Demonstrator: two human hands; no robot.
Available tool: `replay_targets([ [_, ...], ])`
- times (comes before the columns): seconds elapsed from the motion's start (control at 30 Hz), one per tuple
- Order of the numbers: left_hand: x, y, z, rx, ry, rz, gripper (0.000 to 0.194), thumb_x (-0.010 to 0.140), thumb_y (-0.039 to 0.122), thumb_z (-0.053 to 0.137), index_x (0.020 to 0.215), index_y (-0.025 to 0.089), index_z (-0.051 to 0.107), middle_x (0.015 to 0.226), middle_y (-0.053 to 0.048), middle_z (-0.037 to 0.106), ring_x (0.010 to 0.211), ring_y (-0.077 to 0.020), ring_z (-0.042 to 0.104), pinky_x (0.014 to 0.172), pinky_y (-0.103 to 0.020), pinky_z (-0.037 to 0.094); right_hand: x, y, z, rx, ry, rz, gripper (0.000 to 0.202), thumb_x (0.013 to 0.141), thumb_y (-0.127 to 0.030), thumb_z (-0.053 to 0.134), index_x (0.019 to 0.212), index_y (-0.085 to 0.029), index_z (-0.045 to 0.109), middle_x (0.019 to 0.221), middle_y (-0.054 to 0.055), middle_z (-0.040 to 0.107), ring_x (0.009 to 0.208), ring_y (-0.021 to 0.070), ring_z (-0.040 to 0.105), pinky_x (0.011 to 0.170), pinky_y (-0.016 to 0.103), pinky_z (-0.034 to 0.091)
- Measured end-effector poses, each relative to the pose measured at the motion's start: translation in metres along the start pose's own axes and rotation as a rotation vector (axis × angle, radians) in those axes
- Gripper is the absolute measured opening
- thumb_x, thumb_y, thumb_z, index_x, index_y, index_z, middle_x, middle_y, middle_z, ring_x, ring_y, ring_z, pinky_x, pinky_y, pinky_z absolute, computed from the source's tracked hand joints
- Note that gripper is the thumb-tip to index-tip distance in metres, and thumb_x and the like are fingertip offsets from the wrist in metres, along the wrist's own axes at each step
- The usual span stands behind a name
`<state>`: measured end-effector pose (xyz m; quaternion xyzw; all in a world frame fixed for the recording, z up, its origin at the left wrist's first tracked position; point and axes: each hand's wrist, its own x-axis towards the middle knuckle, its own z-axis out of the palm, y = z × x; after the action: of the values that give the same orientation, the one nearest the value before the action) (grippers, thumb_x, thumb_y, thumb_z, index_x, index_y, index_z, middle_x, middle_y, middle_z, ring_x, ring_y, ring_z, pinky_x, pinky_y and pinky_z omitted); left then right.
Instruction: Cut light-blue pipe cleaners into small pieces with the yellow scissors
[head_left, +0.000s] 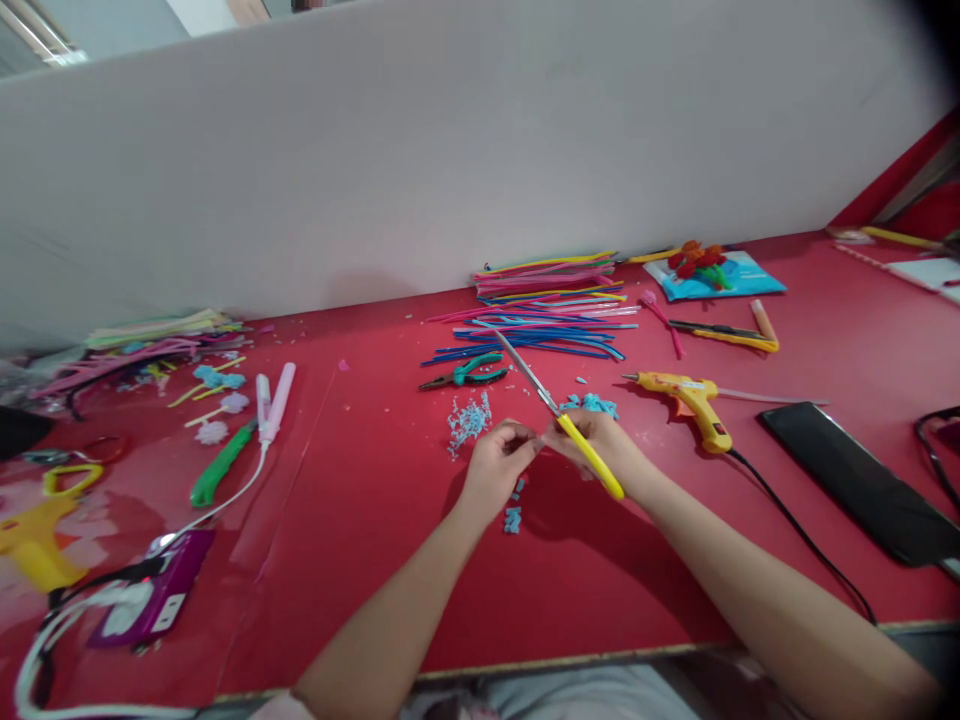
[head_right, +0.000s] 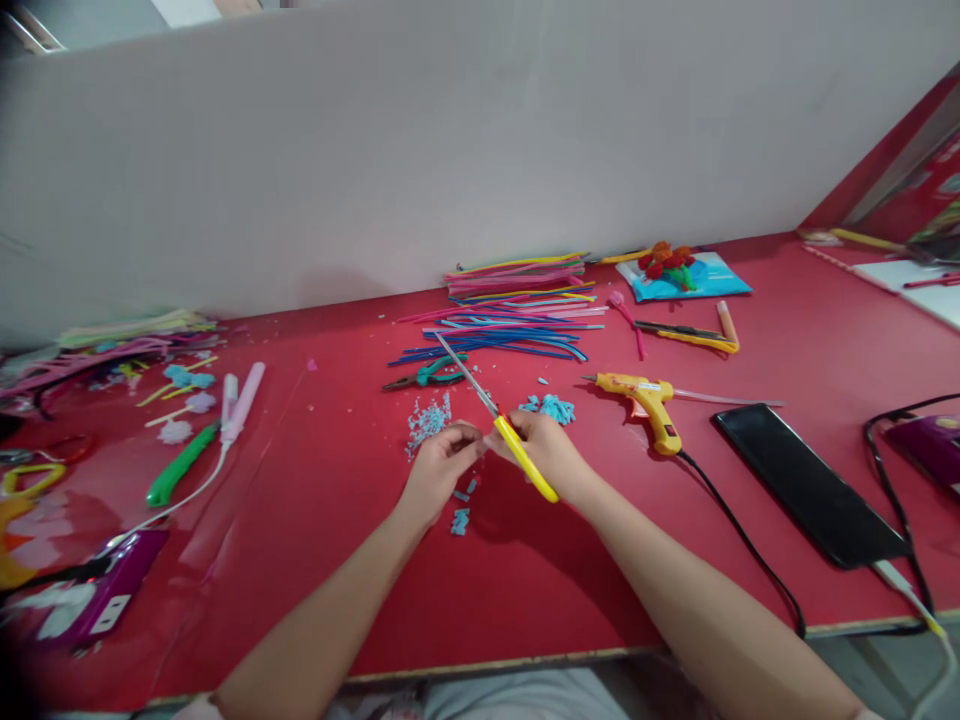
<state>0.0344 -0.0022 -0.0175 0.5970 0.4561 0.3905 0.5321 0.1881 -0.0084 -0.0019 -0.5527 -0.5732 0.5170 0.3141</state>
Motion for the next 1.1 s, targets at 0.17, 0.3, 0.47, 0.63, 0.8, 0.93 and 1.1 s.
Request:
replay_targets([
  [0.17, 0.003, 0.003, -0.009, 0.123, 0.088, 0.091, 0.011, 0.073, 0.025, 0.05, 0.07, 0.016, 0.055, 0.071, 0.0, 0.05, 0.068, -0.0117, 0.047, 0.066, -0.023, 0.037, 0.002, 0.007, 0.007, 0.067, 0.084, -0.045, 0.019, 0.065, -0.034, 0.052, 0.062, -0.019, 0.041, 0.039, -0.01, 0.035, 0.032, 0.0057, 0.036, 0.034, 0.017, 0.028],
  [0.3, 0.004, 0.007, -0.019, 0.315, 0.157, 0.158, 0.02, 0.078, 0.027, 0.044, 0.061, 0.017, 0.05, 0.06, 0.001, 0.044, 0.061, -0.0112, 0.043, 0.062, -0.024, 0.035, 0.004, 0.011, 0.009, 0.075, 0.092, 0.005, 0.018, 0.066, -0.034, 0.051, 0.063, -0.02, 0.041, 0.038, -0.01, 0.035, 0.03, 0.0064, 0.035, 0.032, 0.018, 0.027],
  [0.47, -0.003, 0.012, -0.012, 0.381, 0.006, 0.223, 0.011, 0.076, 0.022, 0.048, 0.078, 0.018, 0.057, 0.074, -0.002, 0.051, 0.067, -0.0123, 0.047, 0.06, -0.023, 0.036, 0.005, 0.012, 0.011, 0.026, 0.066, -0.002, 0.015, 0.067, -0.031, 0.051, 0.064, -0.019, 0.043, 0.037, -0.01, 0.034, 0.031, 0.0058, 0.034, 0.035, 0.018, 0.025],
  [0.63, -0.007, 0.014, -0.006, 0.541, 0.015, 0.27, 0.011, 0.073, 0.015, 0.047, 0.077, 0.019, 0.057, 0.07, -0.001, 0.051, 0.064, -0.0122, 0.046, 0.06, -0.024, 0.036, 0.005, 0.013, 0.013, 0.035, 0.071, 0.003, 0.013, 0.067, -0.029, 0.05, 0.063, -0.019, 0.042, 0.038, -0.01, 0.032, 0.032, 0.0049, 0.032, 0.036, 0.018, 0.023],
  [0.8, -0.007, 0.014, -0.007, 0.629, 0.06, 0.296, 0.009, 0.074, 0.015, 0.046, 0.071, 0.018, 0.055, 0.069, 0.0, 0.051, 0.067, -0.0126, 0.047, 0.063, -0.025, 0.037, 0.006, 0.01, 0.013, 0.017, 0.087, 0.011, 0.012, 0.065, -0.027, 0.05, 0.062, -0.018, 0.042, 0.041, -0.01, 0.034, 0.033, 0.0043, 0.031, 0.037, 0.018, 0.023],
  [0.93, -0.007, 0.013, -0.007, 0.621, 0.064, 0.278, 0.008, 0.073, 0.014, 0.047, 0.07, 0.018, 0.053, 0.067, 0.0, 0.049, 0.066, -0.0121, 0.047, 0.063, -0.024, 0.037, 0.006, 0.01, 0.013, 0.017, 0.142, -0.007, 0.012, 0.064, -0.026, 0.049, 0.06, -0.019, 0.04, 0.041, -0.009, 0.033, 0.036, 0.0052, 0.031, 0.038, 0.019, 0.023],
  [1.1, -0.007, 0.01, -0.006, 0.619, 0.065, 0.254, 0.006, 0.072, 0.015, 0.049, 0.071, 0.018, 0.054, 0.07, 0.0, 0.052, 0.068, -0.0124, 0.049, 0.063, -0.024, 0.038, 0.005, 0.014, 0.013, -0.048, 0.166, -0.065, 0.009, 0.063, -0.025, 0.048, 0.062, -0.018, 0.043, 0.048, -0.007, 0.038, 0.044, 0.0072, 0.036, 0.042, 0.019, 0.025],
])
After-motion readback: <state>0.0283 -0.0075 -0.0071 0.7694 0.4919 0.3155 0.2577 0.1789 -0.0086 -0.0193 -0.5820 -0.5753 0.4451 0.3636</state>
